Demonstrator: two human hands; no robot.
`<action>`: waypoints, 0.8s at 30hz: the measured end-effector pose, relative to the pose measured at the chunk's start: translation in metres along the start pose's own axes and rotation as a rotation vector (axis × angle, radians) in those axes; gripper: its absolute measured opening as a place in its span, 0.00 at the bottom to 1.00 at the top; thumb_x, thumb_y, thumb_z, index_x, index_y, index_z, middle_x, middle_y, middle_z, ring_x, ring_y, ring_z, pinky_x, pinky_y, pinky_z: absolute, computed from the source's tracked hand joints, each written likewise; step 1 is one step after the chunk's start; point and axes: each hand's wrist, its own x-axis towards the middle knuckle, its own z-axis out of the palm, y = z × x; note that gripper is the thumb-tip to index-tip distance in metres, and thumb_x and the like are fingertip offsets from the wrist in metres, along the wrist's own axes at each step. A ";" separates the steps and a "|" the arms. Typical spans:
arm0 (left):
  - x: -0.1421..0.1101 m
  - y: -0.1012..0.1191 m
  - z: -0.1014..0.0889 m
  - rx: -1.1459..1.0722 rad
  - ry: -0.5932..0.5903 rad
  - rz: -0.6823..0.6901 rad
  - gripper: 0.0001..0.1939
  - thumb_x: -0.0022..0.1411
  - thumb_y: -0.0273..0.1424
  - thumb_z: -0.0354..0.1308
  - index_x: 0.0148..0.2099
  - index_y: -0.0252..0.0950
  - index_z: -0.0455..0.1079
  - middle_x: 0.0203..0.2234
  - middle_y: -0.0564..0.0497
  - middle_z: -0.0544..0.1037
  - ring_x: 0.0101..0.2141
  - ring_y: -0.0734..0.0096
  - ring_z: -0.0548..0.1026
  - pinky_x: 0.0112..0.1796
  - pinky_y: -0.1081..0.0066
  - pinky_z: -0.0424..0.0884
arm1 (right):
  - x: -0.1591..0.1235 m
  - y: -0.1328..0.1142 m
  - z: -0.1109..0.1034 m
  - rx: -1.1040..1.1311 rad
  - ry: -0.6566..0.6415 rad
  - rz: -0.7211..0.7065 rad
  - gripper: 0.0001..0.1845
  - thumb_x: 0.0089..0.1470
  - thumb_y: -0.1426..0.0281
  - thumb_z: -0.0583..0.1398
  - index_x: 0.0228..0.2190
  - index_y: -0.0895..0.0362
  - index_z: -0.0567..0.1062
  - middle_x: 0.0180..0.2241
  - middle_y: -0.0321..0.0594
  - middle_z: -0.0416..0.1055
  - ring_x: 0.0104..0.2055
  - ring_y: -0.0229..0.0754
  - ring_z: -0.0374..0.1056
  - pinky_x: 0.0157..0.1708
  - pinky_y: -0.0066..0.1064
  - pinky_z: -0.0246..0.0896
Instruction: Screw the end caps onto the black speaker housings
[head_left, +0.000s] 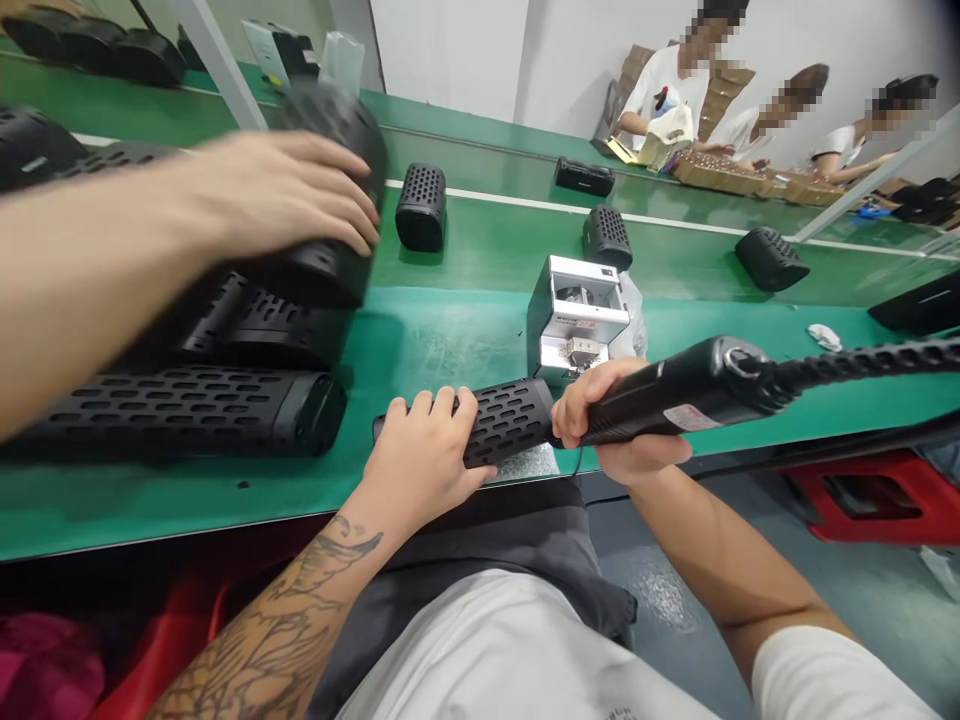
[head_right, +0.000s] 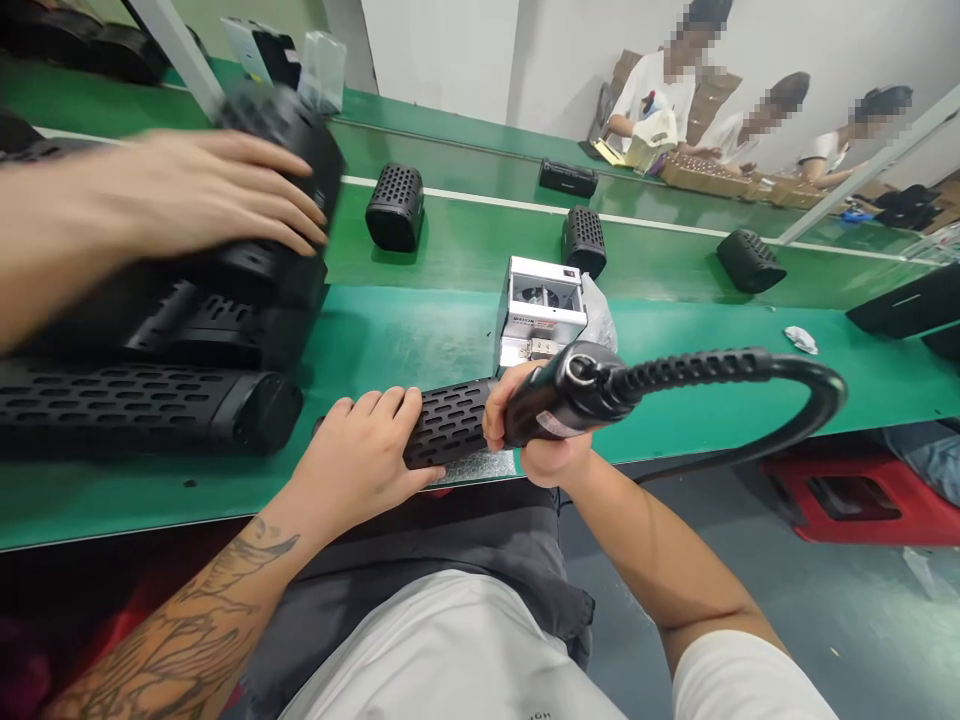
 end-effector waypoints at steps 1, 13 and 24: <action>0.000 0.000 -0.001 0.002 -0.005 -0.001 0.42 0.68 0.53 0.82 0.72 0.35 0.77 0.59 0.31 0.88 0.54 0.33 0.85 0.51 0.48 0.76 | -0.002 0.001 0.000 -0.008 -0.010 0.010 0.33 0.61 0.31 0.78 0.43 0.47 0.89 0.24 0.32 0.80 0.15 0.40 0.68 0.18 0.36 0.73; 0.001 -0.001 0.000 -0.022 -0.003 0.001 0.44 0.69 0.53 0.82 0.74 0.32 0.76 0.58 0.29 0.87 0.55 0.31 0.85 0.53 0.44 0.77 | 0.001 -0.009 0.003 -0.101 0.013 0.109 0.40 0.52 0.25 0.79 0.36 0.47 0.84 0.20 0.31 0.77 0.13 0.43 0.68 0.19 0.40 0.76; -0.020 -0.018 0.027 -0.099 0.233 0.038 0.49 0.66 0.47 0.85 0.82 0.36 0.75 0.74 0.23 0.82 0.68 0.20 0.84 0.69 0.30 0.80 | 0.078 0.012 -0.064 -0.390 0.491 -0.238 0.44 0.56 0.21 0.73 0.41 0.49 0.83 0.21 0.28 0.74 0.17 0.42 0.70 0.19 0.35 0.67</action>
